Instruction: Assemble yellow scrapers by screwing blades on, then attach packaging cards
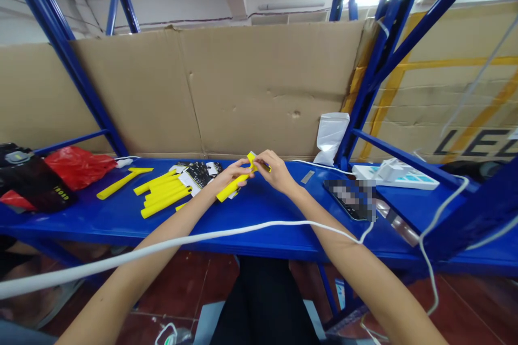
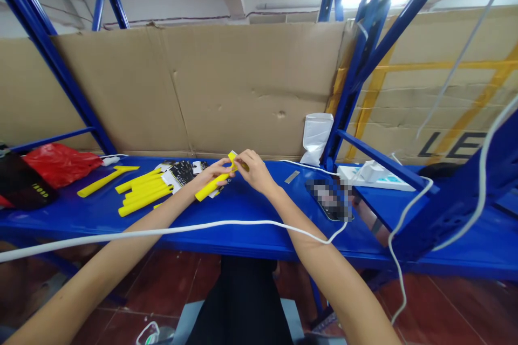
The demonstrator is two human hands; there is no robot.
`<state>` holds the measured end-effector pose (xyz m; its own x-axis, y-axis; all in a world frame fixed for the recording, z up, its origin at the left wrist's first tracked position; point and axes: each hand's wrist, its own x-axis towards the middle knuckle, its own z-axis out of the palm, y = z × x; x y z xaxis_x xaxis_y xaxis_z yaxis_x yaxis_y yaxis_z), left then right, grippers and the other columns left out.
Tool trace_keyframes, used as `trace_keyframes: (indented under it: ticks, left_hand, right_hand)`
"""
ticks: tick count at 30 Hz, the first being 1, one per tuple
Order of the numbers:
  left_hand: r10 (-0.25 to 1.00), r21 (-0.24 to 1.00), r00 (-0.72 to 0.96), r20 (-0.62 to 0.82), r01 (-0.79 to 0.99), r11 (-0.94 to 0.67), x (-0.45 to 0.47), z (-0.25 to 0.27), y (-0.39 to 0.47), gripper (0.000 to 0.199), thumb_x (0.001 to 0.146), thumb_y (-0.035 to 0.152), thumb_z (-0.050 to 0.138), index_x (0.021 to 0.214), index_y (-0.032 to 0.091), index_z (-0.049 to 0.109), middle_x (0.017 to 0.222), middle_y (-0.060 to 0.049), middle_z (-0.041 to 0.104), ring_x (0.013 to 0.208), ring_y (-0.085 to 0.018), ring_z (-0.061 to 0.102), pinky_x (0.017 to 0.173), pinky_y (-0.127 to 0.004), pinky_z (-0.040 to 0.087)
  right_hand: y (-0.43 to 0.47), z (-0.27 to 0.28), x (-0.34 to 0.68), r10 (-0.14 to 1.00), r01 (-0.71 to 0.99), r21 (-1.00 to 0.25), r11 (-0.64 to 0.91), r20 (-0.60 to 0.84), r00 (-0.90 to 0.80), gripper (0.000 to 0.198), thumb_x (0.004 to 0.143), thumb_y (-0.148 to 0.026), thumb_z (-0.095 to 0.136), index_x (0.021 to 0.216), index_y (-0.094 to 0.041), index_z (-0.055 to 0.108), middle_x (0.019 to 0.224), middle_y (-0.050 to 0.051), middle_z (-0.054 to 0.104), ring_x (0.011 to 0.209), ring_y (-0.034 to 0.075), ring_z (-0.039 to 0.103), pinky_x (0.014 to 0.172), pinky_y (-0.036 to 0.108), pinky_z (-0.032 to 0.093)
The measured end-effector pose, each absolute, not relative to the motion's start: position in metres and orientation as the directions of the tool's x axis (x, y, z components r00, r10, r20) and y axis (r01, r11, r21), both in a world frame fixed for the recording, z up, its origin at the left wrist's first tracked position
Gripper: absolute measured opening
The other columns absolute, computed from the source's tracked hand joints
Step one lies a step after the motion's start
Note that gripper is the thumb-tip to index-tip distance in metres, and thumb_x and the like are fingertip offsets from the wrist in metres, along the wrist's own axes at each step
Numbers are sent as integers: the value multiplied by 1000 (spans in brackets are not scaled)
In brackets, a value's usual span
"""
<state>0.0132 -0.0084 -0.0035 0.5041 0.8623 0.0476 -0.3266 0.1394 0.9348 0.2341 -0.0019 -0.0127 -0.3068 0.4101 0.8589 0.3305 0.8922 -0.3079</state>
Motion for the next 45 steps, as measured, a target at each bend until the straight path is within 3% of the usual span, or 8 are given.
trace_keyframes:
  ticks: [6, 12, 16, 23, 33, 39, 43, 45]
  left_hand:
    - [867, 948, 498, 20, -285, 142, 15, -6, -8, 58, 76, 17, 96, 125, 20, 65, 87, -5, 77, 56, -12, 68, 43, -16, 39]
    - [866, 943, 498, 52, -309, 121, 18, -5, -11, 55, 75, 14, 95, 121, 18, 67, 94, -7, 78, 69, -15, 76, 44, -15, 39]
    - [860, 945, 508, 41, -299, 131, 17, -4, -12, 57, 75, 14, 96, 123, 18, 66, 96, -8, 79, 65, -13, 74, 44, -15, 40]
    - [864, 949, 502, 20, -281, 141, 17, -3, -13, 61, 76, 15, 95, 127, 19, 63, 96, -6, 79, 56, -12, 70, 44, -17, 42]
    - [872, 943, 490, -3, -289, 165, 22, -1, -16, 57, 78, 8, 89, 129, 16, 65, 94, -10, 80, 69, -17, 76, 43, -17, 40]
    - [900, 887, 437, 12, -420, 192, 25, 3, -16, 55, 78, 4, 84, 128, 19, 65, 95, -7, 76, 73, -17, 76, 42, -16, 36]
    - [925, 808, 372, 81, -568, 157, 18, 14, -20, 56, 79, 0, 77, 129, 22, 64, 102, -5, 73, 78, -13, 75, 40, -13, 32]
    - [930, 762, 350, 114, -631, 144, 13, 21, -24, 56, 79, -1, 75, 129, 23, 64, 106, -4, 72, 78, -11, 74, 40, -12, 32]
  right_hand:
    - [-3, -13, 235, 490, 309, -411, 858, 833, -255, 15, 109, -35, 67, 108, -24, 76, 111, 8, 68, 104, 23, 69, 100, 42, 58]
    - [0, -14, 237, 594, 270, -538, 798, 779, -202, 24, 103, -48, 74, 103, -25, 80, 115, 9, 70, 116, 25, 68, 111, 46, 55]
    - [4, -13, 239, 671, 218, -635, 741, 713, -204, 39, 97, -63, 78, 101, -24, 81, 116, 9, 75, 108, 24, 72, 100, 43, 58]
    - [4, -12, 237, 753, 84, -759, 646, 614, -235, 57, 84, -76, 83, 98, -22, 78, 97, 7, 81, 87, 23, 75, 81, 38, 61]
    - [5, -14, 237, 832, 57, -835, 548, 537, -136, 64, 74, -77, 92, 100, -23, 69, 97, 7, 80, 86, 22, 76, 81, 38, 65]
    - [9, -12, 239, 828, 137, -817, 560, 550, -108, 71, 81, -86, 80, 110, -23, 68, 107, 11, 82, 98, 25, 79, 91, 41, 67]
    - [11, -4, 257, 820, 334, -758, 561, 564, -98, 65, 97, -85, 58, 112, -22, 67, 113, 13, 81, 104, 25, 78, 96, 42, 63]
    - [11, 1, 274, 838, 477, -707, 522, 530, -131, 59, 94, -81, 68, 107, -23, 69, 108, 12, 80, 102, 27, 75, 95, 42, 60]
